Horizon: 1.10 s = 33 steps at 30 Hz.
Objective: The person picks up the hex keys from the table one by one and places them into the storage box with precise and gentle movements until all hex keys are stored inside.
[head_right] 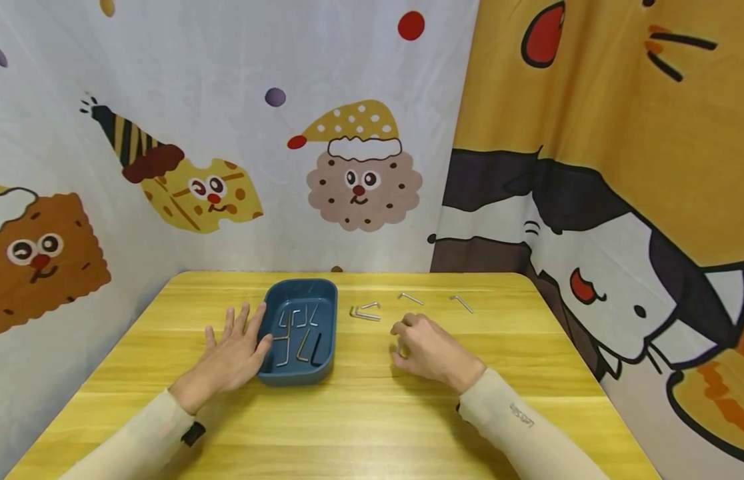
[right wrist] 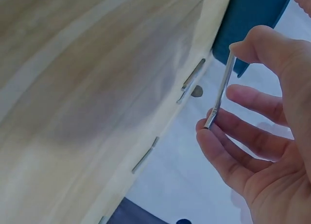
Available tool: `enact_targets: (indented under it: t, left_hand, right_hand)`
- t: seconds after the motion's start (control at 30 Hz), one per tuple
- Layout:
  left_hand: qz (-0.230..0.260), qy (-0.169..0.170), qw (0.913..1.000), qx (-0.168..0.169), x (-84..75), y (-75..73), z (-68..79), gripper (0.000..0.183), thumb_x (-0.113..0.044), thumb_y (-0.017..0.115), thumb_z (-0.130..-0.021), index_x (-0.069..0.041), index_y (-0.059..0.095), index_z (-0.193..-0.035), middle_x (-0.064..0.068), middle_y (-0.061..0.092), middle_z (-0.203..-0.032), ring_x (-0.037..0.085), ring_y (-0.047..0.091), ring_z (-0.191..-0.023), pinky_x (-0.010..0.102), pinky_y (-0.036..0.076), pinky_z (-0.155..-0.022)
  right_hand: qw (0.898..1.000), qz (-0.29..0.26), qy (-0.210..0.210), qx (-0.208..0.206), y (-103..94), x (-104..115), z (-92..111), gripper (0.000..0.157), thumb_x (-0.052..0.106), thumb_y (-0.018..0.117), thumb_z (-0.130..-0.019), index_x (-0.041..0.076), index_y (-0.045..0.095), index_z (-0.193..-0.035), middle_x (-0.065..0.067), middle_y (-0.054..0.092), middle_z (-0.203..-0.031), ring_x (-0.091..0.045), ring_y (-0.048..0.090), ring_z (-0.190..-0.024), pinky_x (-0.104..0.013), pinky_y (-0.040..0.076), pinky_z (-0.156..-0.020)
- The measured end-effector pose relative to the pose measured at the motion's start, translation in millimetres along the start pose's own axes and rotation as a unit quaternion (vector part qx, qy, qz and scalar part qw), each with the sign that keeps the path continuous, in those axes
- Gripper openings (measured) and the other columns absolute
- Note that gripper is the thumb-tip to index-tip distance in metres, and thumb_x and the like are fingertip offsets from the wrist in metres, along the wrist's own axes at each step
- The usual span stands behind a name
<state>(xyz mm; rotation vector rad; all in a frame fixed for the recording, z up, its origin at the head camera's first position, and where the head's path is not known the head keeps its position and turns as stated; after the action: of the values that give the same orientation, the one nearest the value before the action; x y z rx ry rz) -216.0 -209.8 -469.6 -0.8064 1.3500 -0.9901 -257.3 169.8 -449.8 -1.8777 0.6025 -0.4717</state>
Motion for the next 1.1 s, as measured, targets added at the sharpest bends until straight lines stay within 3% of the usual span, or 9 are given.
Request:
enact_targets:
  t: [0.63, 1.1]
  left_hand:
    - [0.004, 0.003, 1.0, 0.004, -2.0, 1.1, 0.2, 0.081, -0.051, 0.036, -0.125, -0.016, 0.003, -0.19, 0.028, -0.007, -0.195, 0.06, -0.013, -0.178, 0.095, -0.01, -0.131]
    - [0.006, 0.002, 1.0, 0.007, -1.5, -1.8, 1.1, 0.081, -0.052, 0.035, -0.125, -0.014, 0.002, -0.189, 0.029, -0.008, -0.194, 0.061, -0.014, -0.178, 0.095, -0.011, -0.131]
  right_hand:
    - [0.997, 0.024, -0.06, -0.047, -8.0, 25, -23, 0.032, 0.018, 0.096, -0.091, 0.006, 0.085, -0.119, -0.013, 0.084, -0.121, -0.028, 0.083, -0.112, -0.039, 0.073, -0.094]
    - [0.988, 0.062, -0.12, -0.07, -10.3, 49, -53, 0.031, 0.026, 0.095, -0.095, 0.012, 0.086, -0.121, -0.01, 0.085, -0.127, -0.028, 0.082, -0.114, -0.043, 0.071, -0.1]
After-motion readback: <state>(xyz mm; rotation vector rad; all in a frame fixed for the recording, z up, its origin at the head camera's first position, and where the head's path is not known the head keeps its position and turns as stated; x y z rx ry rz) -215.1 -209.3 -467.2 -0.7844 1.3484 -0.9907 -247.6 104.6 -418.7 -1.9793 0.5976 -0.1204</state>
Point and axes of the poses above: each hand's wrist, its own z-axis away from the middle knuckle, its own y-axis out of the palm, x = y × z, the point moved 5 cm from there along -z, towards the middle knuckle
